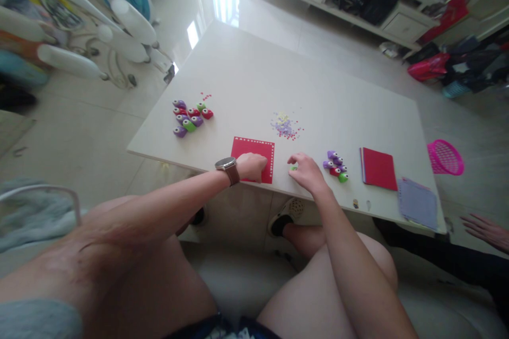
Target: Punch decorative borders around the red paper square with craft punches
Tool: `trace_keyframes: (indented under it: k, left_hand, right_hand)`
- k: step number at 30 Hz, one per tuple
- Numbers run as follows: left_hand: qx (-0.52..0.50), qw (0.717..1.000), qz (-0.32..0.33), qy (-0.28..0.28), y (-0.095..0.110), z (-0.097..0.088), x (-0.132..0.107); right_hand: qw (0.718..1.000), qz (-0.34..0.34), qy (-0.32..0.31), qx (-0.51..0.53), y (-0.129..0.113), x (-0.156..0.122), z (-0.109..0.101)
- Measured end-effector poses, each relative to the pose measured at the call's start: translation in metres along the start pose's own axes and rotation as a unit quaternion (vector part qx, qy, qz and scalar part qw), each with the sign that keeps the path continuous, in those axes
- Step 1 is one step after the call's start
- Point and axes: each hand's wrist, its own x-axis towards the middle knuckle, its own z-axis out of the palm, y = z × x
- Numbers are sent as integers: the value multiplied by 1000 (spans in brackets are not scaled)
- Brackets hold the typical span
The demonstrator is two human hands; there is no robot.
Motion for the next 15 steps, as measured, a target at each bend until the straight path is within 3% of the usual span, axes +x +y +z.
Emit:
trace_keyframes:
  k: [7,15]
  left_hand:
    - [-12,1000,-8,3,-3,5,3]
    - [-9,1000,13,18,-10,13,9]
  right_hand:
    - [998,45,-9,-42,7,-1,-6]
    - [987,132,28,-90,42,1,-18]
